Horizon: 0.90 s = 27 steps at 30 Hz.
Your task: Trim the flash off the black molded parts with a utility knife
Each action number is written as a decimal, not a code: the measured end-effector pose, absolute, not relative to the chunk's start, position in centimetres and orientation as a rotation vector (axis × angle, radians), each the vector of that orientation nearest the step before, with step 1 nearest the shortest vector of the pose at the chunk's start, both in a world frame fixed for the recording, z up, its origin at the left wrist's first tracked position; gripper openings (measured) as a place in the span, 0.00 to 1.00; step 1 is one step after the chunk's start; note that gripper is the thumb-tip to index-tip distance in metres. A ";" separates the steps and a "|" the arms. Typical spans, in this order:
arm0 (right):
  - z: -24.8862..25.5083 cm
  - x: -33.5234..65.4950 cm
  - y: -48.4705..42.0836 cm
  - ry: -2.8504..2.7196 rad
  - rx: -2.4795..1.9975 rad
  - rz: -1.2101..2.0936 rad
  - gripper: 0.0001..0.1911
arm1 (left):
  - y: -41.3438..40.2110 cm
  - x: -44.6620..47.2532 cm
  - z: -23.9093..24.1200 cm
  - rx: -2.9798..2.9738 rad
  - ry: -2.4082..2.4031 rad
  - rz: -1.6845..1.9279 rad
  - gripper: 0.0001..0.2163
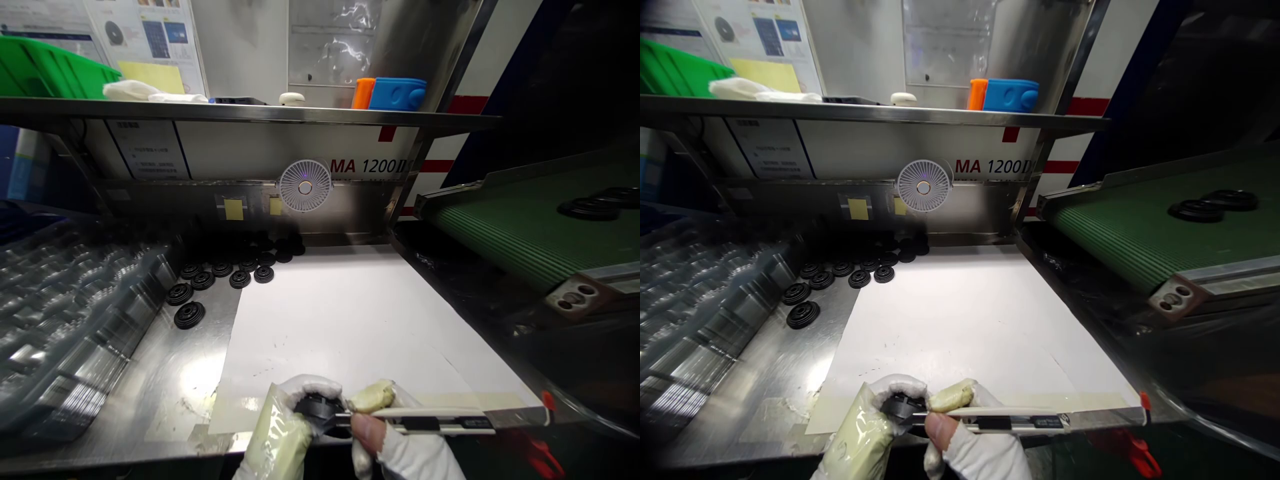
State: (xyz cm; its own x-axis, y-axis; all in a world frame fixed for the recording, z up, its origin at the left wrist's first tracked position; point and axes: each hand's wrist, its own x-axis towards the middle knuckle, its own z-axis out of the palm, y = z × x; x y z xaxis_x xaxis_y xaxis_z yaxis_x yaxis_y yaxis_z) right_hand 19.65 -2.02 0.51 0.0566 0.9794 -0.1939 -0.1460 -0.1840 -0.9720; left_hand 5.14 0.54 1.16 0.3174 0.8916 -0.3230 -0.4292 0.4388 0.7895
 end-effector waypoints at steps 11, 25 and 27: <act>4.2 20.4 -0.7 -1.144 -1.014 1.657 0.15 | 0.9 3.9 -0.5 0.848 0.720 0.836 0.14; 6.2 25.4 -1.2 -1.445 -1.370 1.714 0.07 | 3.6 2.1 1.1 1.086 0.911 0.896 0.10; 8.0 29.0 -1.1 -1.469 -1.541 1.520 0.14 | 5.5 0.4 1.0 1.202 0.982 1.020 0.11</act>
State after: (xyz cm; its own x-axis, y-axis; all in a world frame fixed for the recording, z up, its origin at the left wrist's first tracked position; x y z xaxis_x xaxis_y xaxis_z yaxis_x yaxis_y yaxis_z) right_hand 29.04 -1.08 8.03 -0.2176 0.9086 -0.3564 0.3250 -0.2768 -0.9043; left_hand 0.43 5.50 0.96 0.2543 0.9658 -0.0513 -0.0877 0.0758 0.9933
